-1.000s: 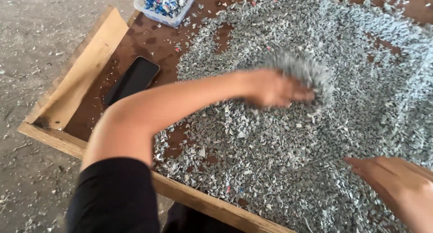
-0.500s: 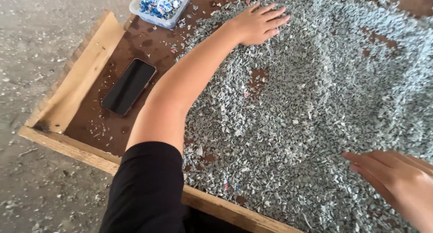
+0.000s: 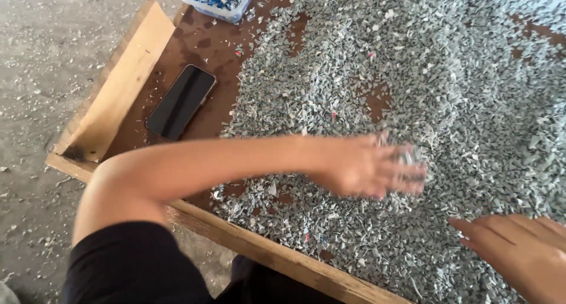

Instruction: The person sorts through a large pile of shredded plastic material on a wooden table, picking out specific pieces by hand and placing them into a small plastic container. A smartphone is visible on the table next to the pile.

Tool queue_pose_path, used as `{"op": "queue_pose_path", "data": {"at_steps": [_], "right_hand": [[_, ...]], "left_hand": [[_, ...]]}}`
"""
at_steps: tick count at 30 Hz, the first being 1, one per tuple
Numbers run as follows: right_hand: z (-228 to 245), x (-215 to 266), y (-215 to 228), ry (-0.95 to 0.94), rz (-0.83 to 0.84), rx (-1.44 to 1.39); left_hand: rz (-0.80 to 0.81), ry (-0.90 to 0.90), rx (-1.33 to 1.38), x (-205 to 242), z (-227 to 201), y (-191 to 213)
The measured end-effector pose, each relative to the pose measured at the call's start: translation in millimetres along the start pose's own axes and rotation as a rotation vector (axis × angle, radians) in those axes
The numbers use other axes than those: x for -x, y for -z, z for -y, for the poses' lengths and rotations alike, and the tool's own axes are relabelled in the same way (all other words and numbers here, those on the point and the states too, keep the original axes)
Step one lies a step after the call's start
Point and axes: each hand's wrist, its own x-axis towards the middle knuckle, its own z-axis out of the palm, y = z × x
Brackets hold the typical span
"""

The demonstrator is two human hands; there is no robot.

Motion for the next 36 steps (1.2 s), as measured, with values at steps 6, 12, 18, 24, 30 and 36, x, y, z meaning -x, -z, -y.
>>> {"op": "queue_pose_path", "data": {"at_steps": [6,12,18,24,30,36], "right_hand": [[-20.8,-1.4,-19.9,-0.003,0.418,0.116],[-33.1,2.5,-26.7,0.035,0.466,0.217],[-55.2,-9.1,-24.8,0.150,-0.044,-0.182],[-129.2,-8.0,-50.5,-0.203,-0.162,-0.312],[-187.3,9.6,-73.8,-0.537,-0.258,0.167],[-91.2,-34.0,-2.2,-0.974,0.079,-0.416]], "left_hand": [[0.010,-0.291,-0.407,34.2,-32.6,-41.8],[-0.265,-0.352,-0.310,63.5,-28.8,-57.6],[-0.481,-0.327,-0.191,88.0,-12.5,-25.9],[-0.677,-0.226,-0.021,96.6,-15.0,-5.3],[-0.744,-0.242,-0.109,89.4,-25.2,-1.8],[-0.718,-0.230,-0.076,91.0,-32.3,-4.5]]}}
